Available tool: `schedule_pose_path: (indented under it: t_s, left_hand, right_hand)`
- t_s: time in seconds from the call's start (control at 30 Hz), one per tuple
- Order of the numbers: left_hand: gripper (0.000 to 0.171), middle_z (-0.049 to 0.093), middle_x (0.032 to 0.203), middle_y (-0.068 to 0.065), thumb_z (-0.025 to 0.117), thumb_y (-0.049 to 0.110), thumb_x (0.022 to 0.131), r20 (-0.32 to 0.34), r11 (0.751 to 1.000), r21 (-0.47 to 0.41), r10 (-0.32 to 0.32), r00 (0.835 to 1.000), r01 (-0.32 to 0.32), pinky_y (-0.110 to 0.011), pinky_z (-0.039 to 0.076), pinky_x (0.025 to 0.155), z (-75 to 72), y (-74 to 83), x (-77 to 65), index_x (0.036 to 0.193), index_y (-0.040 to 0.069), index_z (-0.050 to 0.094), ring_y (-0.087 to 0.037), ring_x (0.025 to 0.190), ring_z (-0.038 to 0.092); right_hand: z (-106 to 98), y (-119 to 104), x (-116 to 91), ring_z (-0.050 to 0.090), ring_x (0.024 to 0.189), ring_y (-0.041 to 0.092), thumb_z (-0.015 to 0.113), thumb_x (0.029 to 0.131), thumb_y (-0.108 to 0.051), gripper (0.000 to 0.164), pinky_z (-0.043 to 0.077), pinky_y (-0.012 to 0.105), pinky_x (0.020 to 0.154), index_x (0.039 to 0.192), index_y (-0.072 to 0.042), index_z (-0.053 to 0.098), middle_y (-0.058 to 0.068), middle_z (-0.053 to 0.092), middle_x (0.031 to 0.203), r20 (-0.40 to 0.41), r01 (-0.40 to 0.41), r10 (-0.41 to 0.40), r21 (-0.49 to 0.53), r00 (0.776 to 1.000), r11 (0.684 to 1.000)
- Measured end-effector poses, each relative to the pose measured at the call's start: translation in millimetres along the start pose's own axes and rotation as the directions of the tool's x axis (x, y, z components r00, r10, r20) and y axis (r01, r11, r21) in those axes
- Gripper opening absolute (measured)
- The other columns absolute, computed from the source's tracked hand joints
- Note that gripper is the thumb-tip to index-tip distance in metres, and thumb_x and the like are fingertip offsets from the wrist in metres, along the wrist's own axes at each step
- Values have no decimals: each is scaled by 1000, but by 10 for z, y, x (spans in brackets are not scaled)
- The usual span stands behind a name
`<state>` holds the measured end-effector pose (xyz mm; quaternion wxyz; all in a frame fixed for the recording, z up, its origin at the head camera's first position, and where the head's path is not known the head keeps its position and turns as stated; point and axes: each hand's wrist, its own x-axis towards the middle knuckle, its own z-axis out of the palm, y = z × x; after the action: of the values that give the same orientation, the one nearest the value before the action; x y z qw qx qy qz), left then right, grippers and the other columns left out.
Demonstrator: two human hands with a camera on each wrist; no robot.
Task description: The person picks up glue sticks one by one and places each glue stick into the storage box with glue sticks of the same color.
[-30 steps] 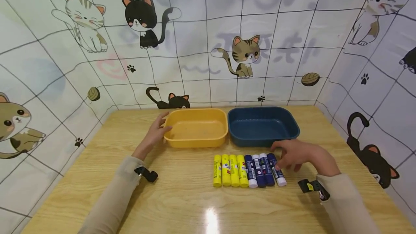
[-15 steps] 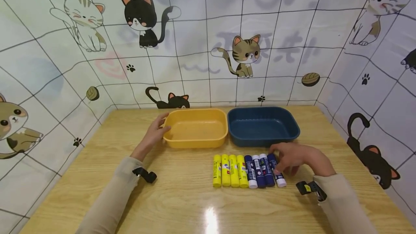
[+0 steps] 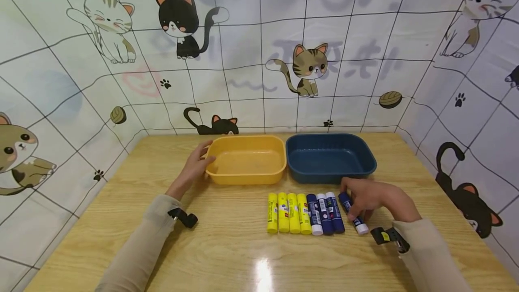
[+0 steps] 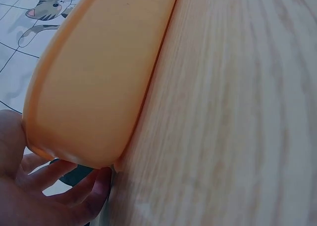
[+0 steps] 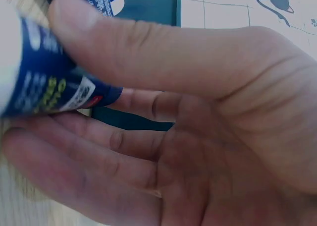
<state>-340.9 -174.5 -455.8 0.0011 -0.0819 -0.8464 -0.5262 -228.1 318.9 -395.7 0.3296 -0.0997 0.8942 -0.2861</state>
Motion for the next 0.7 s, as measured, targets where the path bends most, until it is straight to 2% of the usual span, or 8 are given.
schedule_pose_path:
  t_s: [0.17,0.4,0.57,0.7]
  left_hand:
    - [60,39,164,-18,56,16,105,-2,1000,3,16,1000,-16,-57,44,115,0,7,-14,161,17,35,-39,148,43]
    - [60,40,162,-20,55,15,105,0,1000,7,17,1000,-17,-56,47,112,7,10,-22,161,16,35,-42,144,47]
    - [60,43,160,-23,55,15,105,0,1000,7,13,1000,-13,-56,49,109,11,7,-9,161,17,34,-44,140,51]
    - [61,44,158,-25,55,15,105,-8,1000,17,15,1000,-15,-54,53,106,14,3,-6,162,15,34,-45,135,54]
  right_hand:
    - [-24,-1,-35,64,74,24,83,80,0,67,63,40,64,131,-3,40,13,56,93,-1,1,-1,-7,1000,1000]
    - [-34,-15,-68,63,75,23,82,81,-1,68,61,39,63,135,-5,42,13,55,97,-18,26,-27,-25,999,999]
    - [-29,-65,-121,62,72,21,80,83,-4,65,59,36,60,136,-5,42,11,59,94,-11,124,-124,-32,992,992]
    - [-34,-135,-168,60,71,16,78,86,-7,62,54,31,61,137,-5,43,7,63,92,-33,209,-213,-98,977,973]
